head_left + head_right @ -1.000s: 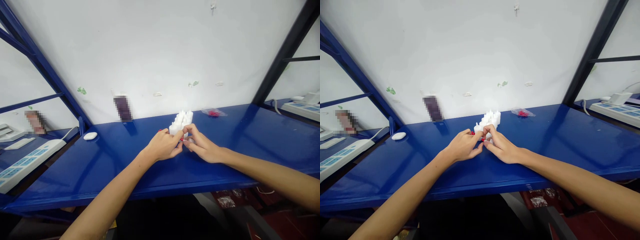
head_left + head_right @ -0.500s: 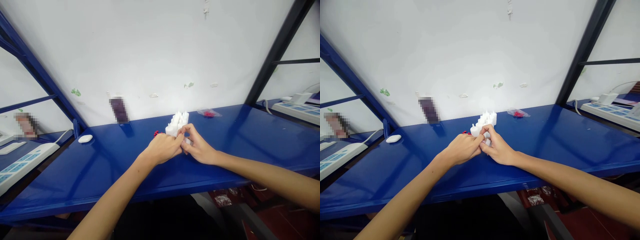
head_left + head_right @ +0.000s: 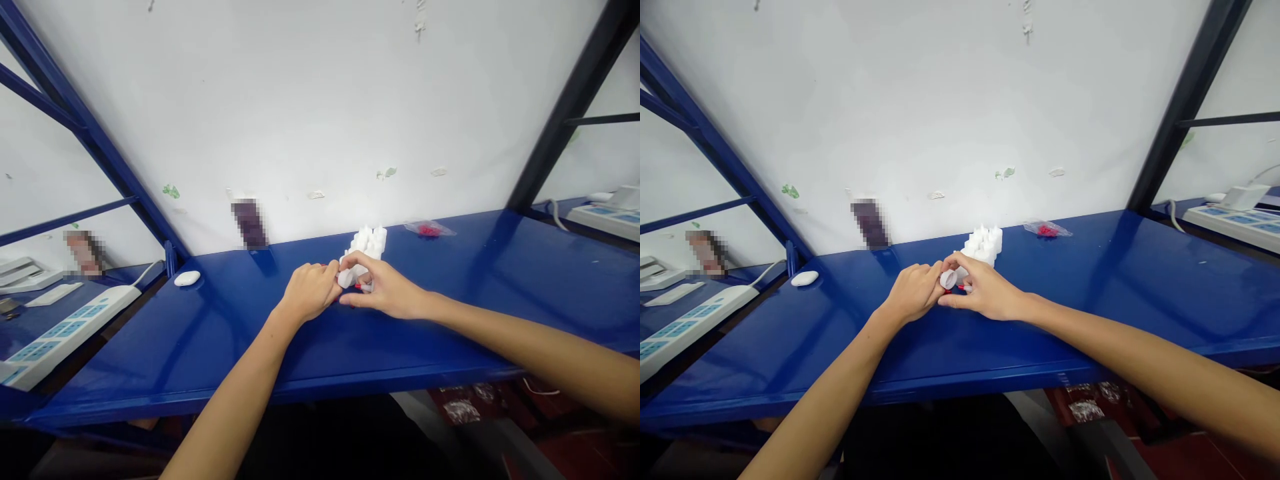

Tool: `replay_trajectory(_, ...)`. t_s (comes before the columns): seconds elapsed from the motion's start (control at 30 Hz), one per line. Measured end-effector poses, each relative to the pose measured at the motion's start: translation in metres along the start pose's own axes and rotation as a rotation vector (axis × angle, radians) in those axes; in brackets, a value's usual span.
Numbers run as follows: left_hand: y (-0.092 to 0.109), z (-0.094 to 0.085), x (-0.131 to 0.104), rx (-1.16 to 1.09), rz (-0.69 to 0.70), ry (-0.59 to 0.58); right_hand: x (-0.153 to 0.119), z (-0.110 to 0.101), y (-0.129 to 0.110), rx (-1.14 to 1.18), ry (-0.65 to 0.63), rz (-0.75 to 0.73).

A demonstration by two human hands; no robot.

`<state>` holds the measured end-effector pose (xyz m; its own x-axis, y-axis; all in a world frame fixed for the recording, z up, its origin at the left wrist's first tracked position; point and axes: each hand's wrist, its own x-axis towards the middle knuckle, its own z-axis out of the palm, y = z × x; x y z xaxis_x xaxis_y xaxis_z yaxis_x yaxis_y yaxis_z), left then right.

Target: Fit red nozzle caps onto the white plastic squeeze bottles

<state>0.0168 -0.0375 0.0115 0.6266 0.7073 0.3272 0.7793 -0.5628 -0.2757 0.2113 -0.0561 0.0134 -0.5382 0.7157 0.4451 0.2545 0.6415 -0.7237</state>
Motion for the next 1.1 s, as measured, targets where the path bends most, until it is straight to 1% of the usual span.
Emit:
replay_trajectory(0.1,0.001,0.005,0.001,-0.013,0.061,-0.01,-0.003,0.003,0.001,-0.054,-0.034,-0.038)
replay_trajectory(0.23,0.001,0.009,0.0,-0.057,0.088,0.007,-0.004,0.006,0.002,-0.136,0.013,-0.09)
replay_trajectory(0.33,0.0,0.009,-0.002,-0.084,0.11,0.026,-0.004,0.006,0.001,-0.116,0.031,-0.083)
replay_trajectory(0.5,0.0,0.009,-0.003,-0.081,0.156,0.041,-0.005,0.004,-0.001,-0.073,0.027,-0.054)
replay_trajectory(0.63,0.002,0.007,-0.002,-0.051,0.148,0.008,-0.005,0.006,0.0,-0.055,0.029,-0.053)
replay_trajectory(0.77,0.004,0.006,-0.001,-0.038,0.113,-0.014,-0.006,0.007,-0.001,-0.058,0.036,-0.033)
replay_trajectory(1.0,0.003,0.011,0.0,-0.088,0.088,-0.035,-0.006,0.008,0.0,-0.063,0.034,-0.021)
replay_trajectory(1.1,0.002,0.012,0.001,-0.089,0.086,-0.044,-0.006,0.009,0.001,-0.046,0.01,0.02)
